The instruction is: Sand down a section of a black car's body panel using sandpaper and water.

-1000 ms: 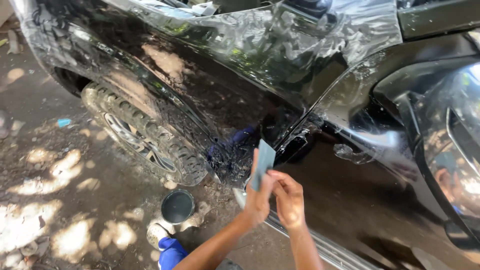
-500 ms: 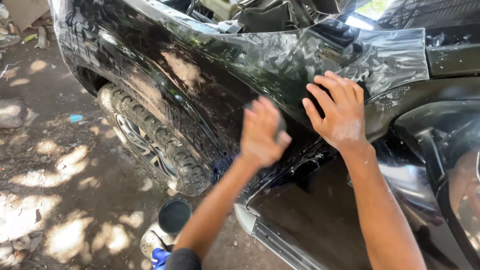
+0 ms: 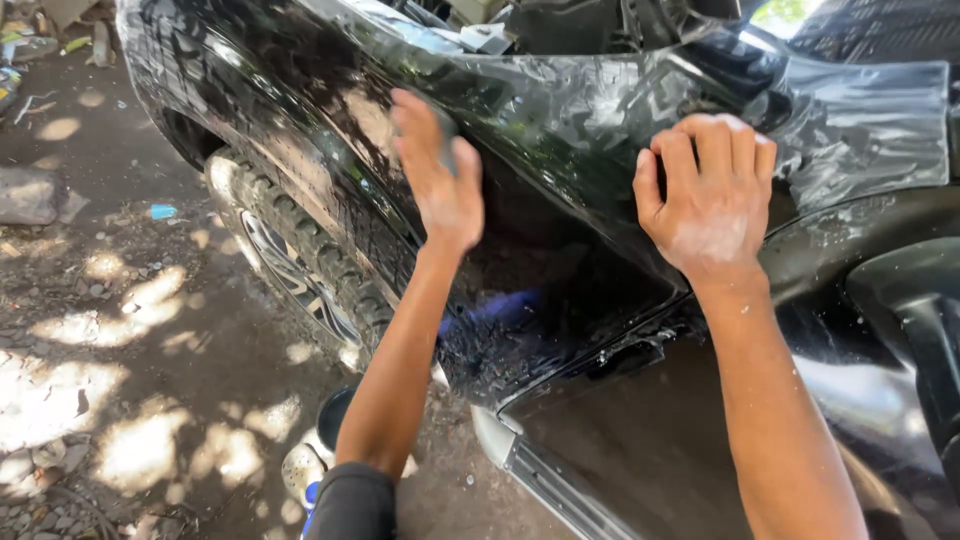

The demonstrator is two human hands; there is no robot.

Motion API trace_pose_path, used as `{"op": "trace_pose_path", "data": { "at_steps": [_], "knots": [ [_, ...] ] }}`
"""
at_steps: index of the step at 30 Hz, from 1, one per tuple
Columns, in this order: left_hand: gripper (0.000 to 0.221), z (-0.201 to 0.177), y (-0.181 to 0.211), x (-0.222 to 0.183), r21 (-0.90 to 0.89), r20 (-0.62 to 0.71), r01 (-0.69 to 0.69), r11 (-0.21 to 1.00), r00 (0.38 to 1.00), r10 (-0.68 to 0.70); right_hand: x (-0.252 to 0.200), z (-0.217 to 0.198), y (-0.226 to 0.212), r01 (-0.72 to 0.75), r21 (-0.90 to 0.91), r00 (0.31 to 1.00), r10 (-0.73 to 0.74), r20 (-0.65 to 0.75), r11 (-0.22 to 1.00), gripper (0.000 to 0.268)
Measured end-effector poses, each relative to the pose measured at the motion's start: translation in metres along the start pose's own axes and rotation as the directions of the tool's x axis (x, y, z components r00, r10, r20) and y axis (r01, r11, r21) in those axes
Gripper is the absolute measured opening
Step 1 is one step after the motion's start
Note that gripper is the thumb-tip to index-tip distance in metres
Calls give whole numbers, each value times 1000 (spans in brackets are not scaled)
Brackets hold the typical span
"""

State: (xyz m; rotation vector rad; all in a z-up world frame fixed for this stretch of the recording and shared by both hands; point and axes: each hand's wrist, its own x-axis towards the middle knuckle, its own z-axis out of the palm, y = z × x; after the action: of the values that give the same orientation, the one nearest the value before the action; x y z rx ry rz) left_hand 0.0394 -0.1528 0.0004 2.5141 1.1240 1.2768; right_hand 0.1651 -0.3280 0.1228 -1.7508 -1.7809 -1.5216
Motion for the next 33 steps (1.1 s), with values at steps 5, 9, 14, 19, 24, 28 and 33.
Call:
{"op": "trace_pose_path", "data": {
  "at_steps": [5,9,14,19,24,28,33],
  "knots": [
    [82,26,53,-61,-435,-215,30,900,967,-136,11,-8,1,12,61,996,-17,85,998,15],
    [85,26,-11,-36,-347,101,-223,911,957,273,-6,-2,7,91,39,984,-96,152,995,33],
    [80,17,-14,6,-597,-301,34,801,917,-263,-10,4,8,39,76,972,-55,228,996,46],
    [92,45,56,-95,-222,-262,-375,900,912,315,1,-9,8,10,92,968,-33,249,996,48],
    [86,30,-61,8,-313,-30,-32,949,999,24,5,-1,3,-18,52,967,4,254,998,47],
    [70,60,32,-46,-562,-356,138,815,850,-389,10,0,2,-50,69,971,33,238,996,48],
    [85,51,-5,-59,-269,-163,-351,897,935,316,9,1,1,-47,41,971,36,237,998,48]
  ]
}}
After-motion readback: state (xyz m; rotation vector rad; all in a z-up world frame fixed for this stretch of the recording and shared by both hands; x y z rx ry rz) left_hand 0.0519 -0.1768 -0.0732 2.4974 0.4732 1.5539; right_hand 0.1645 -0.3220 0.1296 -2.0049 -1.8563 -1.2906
